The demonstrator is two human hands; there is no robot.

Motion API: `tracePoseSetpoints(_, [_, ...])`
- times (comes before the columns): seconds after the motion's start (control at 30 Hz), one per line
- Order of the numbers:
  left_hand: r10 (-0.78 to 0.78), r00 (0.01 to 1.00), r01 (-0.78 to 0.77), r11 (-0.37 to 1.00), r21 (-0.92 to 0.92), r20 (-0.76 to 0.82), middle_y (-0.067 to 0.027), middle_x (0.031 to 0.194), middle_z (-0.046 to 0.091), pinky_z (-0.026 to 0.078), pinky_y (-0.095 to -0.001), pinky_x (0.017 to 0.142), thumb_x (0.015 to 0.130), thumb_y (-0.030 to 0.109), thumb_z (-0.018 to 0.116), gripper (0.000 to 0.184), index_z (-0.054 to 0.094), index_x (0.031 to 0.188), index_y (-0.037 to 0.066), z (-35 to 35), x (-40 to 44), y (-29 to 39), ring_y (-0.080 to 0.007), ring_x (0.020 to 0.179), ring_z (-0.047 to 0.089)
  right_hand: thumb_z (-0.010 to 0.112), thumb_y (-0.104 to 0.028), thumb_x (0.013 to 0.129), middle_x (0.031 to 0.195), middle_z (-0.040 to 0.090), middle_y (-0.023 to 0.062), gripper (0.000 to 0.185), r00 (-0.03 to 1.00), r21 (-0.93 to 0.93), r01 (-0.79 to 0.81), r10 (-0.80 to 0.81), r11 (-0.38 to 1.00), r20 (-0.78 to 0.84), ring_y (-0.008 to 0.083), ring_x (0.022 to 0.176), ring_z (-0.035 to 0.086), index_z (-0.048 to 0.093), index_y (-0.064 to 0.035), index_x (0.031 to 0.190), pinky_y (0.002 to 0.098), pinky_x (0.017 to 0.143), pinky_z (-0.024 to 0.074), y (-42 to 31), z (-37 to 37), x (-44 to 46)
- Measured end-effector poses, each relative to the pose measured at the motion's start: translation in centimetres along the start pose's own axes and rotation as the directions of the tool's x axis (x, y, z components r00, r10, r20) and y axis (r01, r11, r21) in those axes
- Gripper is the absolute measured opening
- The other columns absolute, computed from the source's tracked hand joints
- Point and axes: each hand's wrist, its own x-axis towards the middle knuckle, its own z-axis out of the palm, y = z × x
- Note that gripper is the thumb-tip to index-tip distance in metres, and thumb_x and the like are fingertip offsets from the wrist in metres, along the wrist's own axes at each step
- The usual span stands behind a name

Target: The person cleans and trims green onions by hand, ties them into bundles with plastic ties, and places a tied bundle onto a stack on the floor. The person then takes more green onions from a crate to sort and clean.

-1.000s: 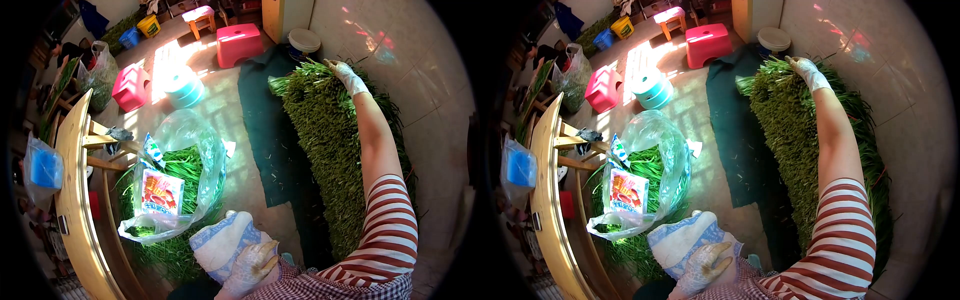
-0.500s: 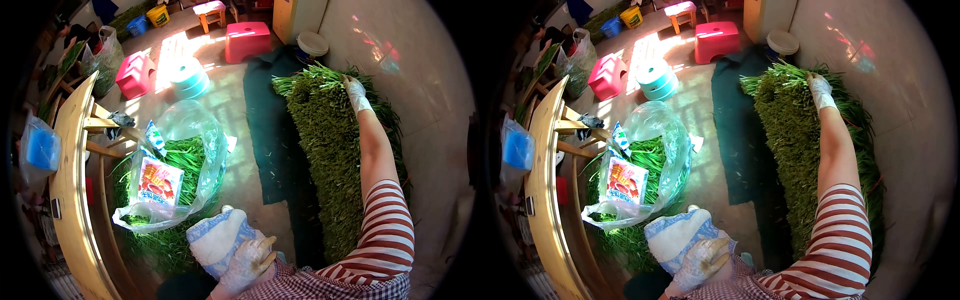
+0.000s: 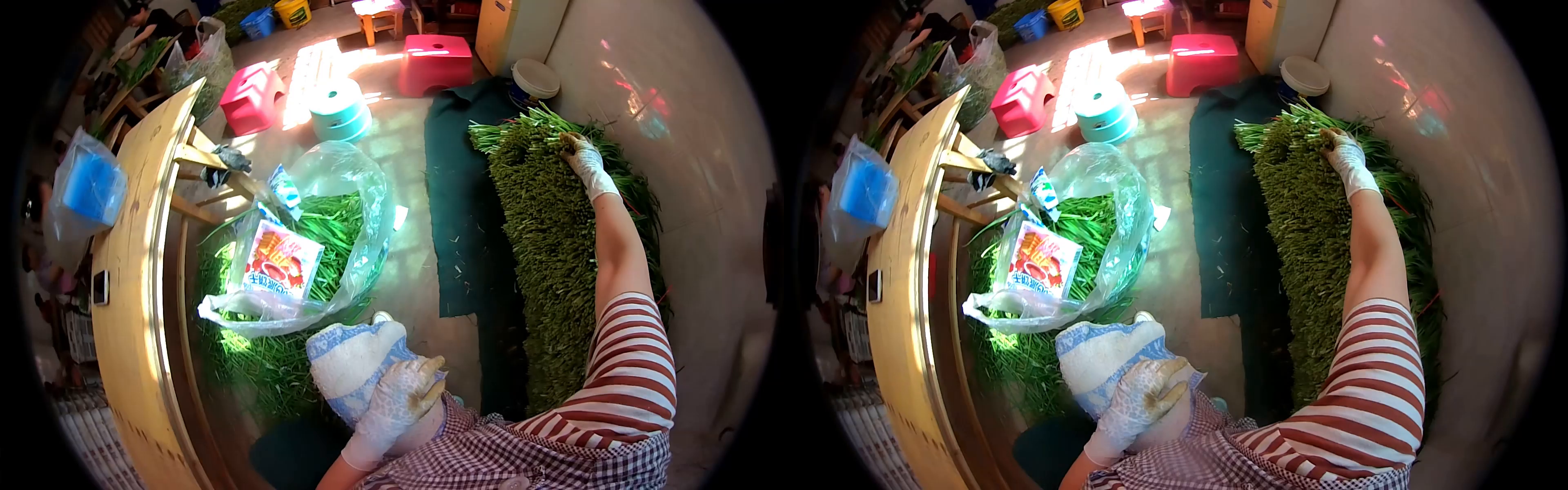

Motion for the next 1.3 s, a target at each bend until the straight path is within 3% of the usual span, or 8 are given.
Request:
tracePoseSetpoints(0.17, [0.010, 0.993, 0.001, 0.996, 0.089, -0.116, -0.0123, 0.097, 0.064, 0.048, -0.0393, 0.081, 0.080, 0.014, 0.068, 0.035, 0.059, 0.112, 0.005, -1.2, -2.7, -0.8, -0.0301, 0.089, 0.061, 0.063, -0.022, 0.086, 0.146, 0.039, 0.0039, 0.064, 0.953, -0.407, -0.011, -0.113, 0.913, -0.281, 0.0300, 0.133, 0.037, 0.035, -0.0308, 0.143, 0.0608, 0.106, 0.0258, -6.1, -1.1, -5.5])
tracePoseSetpoints(0.27, [0.056, 0.970, -0.021, 0.988, 0.150, -0.236, -0.0093, 0.104, 0.063, 0.046, -0.0384, 0.088, 0.079, 0.013, 0.067, 0.033, 0.061, 0.110, 0.005, -1.8, -5.3, -1.4, -0.0253, 0.096, 0.060, 0.066, 0.007, 0.066, 0.111, 0.059, 0.0062, 0.061, 0.609, -0.030, 0.594, -0.473, 0.804, -0.637, 0.0266, 0.107, 0.055, 0.054, -0.0143, 0.122, 0.0558, 0.091, 0.0416, -14.1, 2.2, -16.3])
tracePoseSetpoints(0.47, [-0.054, 0.831, 0.233, 0.938, 0.258, -0.554, -0.0102, 0.110, 0.062, 0.047, -0.0397, 0.090, 0.073, 0.007, 0.072, 0.040, 0.061, 0.112, 0.006, -4.5, -14.7, 1.2, -0.0289, 0.102, 0.059, 0.074, -0.023, 0.068, 0.124, 0.057, 0.0160, 0.068, 0.719, 0.506, 0.469, -0.645, 0.724, 0.257, 0.0362, 0.115, 0.053, 0.049, -0.0104, 0.131, 0.0518, 0.098, 0.0381, -22.0, 17.7, -44.7])
tracePoseSetpoints(0.73, [-0.212, 0.167, 0.952, 0.288, 0.102, -0.963, -0.0169, 0.134, 0.045, 0.037, -0.0472, 0.102, 0.075, 0.019, 0.071, 0.055, 0.054, 0.126, 0.010, -6.6, -37.7, 5.7, -0.0386, 0.123, 0.042, 0.072, -0.019, 0.077, 0.127, 0.055, 0.0205, 0.067, 0.491, 0.613, 0.568, -0.824, 0.550, 0.284, 0.0349, 0.109, 0.058, 0.043, -0.0047, 0.136, 0.0383, 0.091, 0.0476, -27.9, 13.5, -43.8])
tracePoseSetpoints(0.87, [-0.028, -0.348, 0.936, 0.052, -0.349, -0.937, -0.0183, 0.138, 0.040, 0.033, -0.0510, 0.104, 0.075, 0.027, 0.072, 0.064, 0.048, 0.132, 0.010, -2.8, -52.3, 7.8, -0.0403, 0.130, 0.032, 0.073, -0.017, 0.082, 0.125, 0.057, 0.0152, 0.063, 0.590, 0.756, 0.337, -0.752, 0.561, 0.295, 0.0225, 0.112, 0.056, 0.044, -0.0017, 0.136, 0.0318, 0.095, 0.0442, -27.7, 14.0, -41.0])
tracePoseSetpoints(0.97, [0.231, -0.391, 0.902, -0.094, -0.421, -0.891, -0.0203, 0.135, 0.042, 0.039, -0.0528, 0.098, 0.076, 0.030, 0.072, 0.057, 0.053, 0.125, 0.008, -1.7, -60.6, 7.9, -0.0429, 0.123, 0.040, 0.067, -0.010, 0.086, 0.124, 0.056, 0.0126, 0.054, 0.535, 0.898, 0.265, -0.828, 0.351, 0.166, 0.0206, 0.111, 0.055, 0.046, -0.0035, 0.135, 0.0321, 0.096, 0.0428, -29.0, 14.7, -40.1])
tracePoseSetpoints(1.2, [0.396, -0.869, 0.479, 0.516, -0.710, -0.298, -0.0050, 0.090, 0.063, 0.049, -0.0294, 0.073, 0.078, 0.020, 0.077, 0.032, 0.061, 0.101, 0.003, 5.6, -75.3, 10.2, -0.0172, 0.076, 0.058, 0.064, -0.013, 0.090, 0.127, 0.055, 0.0126, 0.050, 0.320, 0.964, 0.116, -0.928, 0.239, 0.191, 0.0196, 0.118, 0.051, 0.045, 0.0007, 0.134, 0.0314, 0.100, 0.0400, -35.9, 9.3, -44.5])
tracePoseSetpoints(1.3, [0.340, -0.935, 0.287, 0.894, -0.343, 0.103, -0.0071, 0.088, 0.058, 0.053, -0.0299, 0.059, 0.084, 0.016, 0.072, 0.029, 0.054, 0.100, 0.001, 10.7, -79.9, 8.3, -0.0156, 0.074, 0.058, 0.067, -0.016, 0.089, 0.125, 0.058, 0.0104, 0.050, 0.292, 0.970, 0.124, -0.942, 0.209, 0.166, 0.0178, 0.112, 0.055, 0.048, 0.0012, 0.132, 0.0288, 0.095, 0.0444, -40.5, 3.3, -50.4])
